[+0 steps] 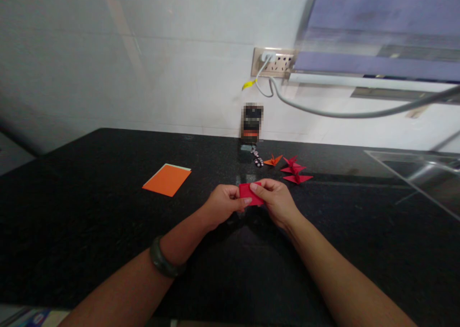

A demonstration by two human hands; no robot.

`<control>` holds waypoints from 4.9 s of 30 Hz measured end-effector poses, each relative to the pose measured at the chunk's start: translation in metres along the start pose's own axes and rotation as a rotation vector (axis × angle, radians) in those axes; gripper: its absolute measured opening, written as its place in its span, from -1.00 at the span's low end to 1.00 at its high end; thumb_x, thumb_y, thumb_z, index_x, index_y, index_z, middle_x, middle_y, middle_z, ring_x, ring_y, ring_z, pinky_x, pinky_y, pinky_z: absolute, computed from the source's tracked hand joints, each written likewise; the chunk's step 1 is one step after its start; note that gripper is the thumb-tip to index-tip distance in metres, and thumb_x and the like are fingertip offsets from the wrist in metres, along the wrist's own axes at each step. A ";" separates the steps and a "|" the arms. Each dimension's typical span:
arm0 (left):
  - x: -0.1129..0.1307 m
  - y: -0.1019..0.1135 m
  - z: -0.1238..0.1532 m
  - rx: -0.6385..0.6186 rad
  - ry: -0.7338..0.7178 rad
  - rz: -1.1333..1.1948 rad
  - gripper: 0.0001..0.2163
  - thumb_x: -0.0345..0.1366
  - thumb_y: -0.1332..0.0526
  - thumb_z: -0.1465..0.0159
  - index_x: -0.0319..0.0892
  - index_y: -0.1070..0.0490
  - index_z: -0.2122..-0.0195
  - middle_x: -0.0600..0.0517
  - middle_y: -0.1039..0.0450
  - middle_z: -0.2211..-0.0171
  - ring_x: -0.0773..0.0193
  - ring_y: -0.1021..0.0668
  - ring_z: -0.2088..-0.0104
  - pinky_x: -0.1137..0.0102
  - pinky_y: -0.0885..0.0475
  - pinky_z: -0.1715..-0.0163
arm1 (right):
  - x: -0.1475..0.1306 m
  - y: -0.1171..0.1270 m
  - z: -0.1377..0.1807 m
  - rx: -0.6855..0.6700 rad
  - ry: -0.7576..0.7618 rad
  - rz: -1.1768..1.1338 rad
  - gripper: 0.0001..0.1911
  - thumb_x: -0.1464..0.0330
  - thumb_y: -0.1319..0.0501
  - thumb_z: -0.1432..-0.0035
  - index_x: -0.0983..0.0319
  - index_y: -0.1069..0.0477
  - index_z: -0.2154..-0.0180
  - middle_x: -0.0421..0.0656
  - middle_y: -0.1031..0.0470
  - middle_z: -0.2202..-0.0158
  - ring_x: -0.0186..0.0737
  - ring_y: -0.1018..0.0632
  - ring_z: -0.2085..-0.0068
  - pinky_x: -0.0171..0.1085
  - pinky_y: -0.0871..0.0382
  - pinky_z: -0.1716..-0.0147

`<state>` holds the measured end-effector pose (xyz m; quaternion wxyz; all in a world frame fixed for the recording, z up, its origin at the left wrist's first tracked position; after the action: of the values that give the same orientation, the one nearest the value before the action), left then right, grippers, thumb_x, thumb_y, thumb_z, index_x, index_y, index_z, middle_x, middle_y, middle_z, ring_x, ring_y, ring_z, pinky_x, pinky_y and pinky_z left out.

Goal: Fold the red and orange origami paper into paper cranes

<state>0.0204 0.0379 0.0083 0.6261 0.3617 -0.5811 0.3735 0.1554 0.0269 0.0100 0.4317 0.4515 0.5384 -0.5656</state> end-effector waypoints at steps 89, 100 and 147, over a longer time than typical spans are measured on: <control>0.003 0.013 -0.005 0.322 0.019 0.388 -0.77 -0.23 -0.31 0.06 -0.28 -0.43 0.44 0.03 -0.48 0.56 0.35 -0.49 0.58 0.42 -0.40 0.53 | 0.001 -0.005 0.002 0.008 0.215 0.298 -0.81 0.31 -0.28 0.14 0.23 -0.32 0.45 -0.29 -0.30 0.60 -0.41 -0.29 0.59 -0.38 -0.18 0.60; 0.005 0.008 -0.003 0.172 0.037 0.329 -0.80 -0.25 -0.26 -0.01 -0.29 -0.45 0.41 0.00 -0.50 0.53 0.38 -0.49 0.56 0.50 -0.35 0.53 | -0.008 -0.001 0.003 0.052 0.517 0.531 -0.84 0.40 -0.17 -0.03 0.17 -0.51 0.32 -0.20 -0.40 0.44 -0.33 -0.41 0.40 -0.34 -0.27 0.41; 0.002 0.008 -0.004 0.243 0.089 0.357 -0.78 -0.24 -0.31 0.07 -0.30 -0.36 0.54 0.08 -0.39 0.67 0.44 -0.39 0.67 0.52 -0.26 0.64 | -0.015 -0.003 0.005 -0.182 0.462 0.579 -0.85 0.34 -0.09 -0.09 0.23 -0.41 0.35 -0.18 -0.36 0.42 -0.33 -0.41 0.37 -0.32 -0.31 0.39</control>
<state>0.0149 0.0456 0.0106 0.5268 0.3092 -0.5585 0.5612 0.1554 0.0219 0.0252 0.4790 0.6604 0.5199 -0.2534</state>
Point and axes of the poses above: each hand's wrist, its own z-axis away from the middle knuckle, its own y-axis out of the back of the hand, x = y × z, the point moved 3 cm from there along -z, towards the middle knuckle
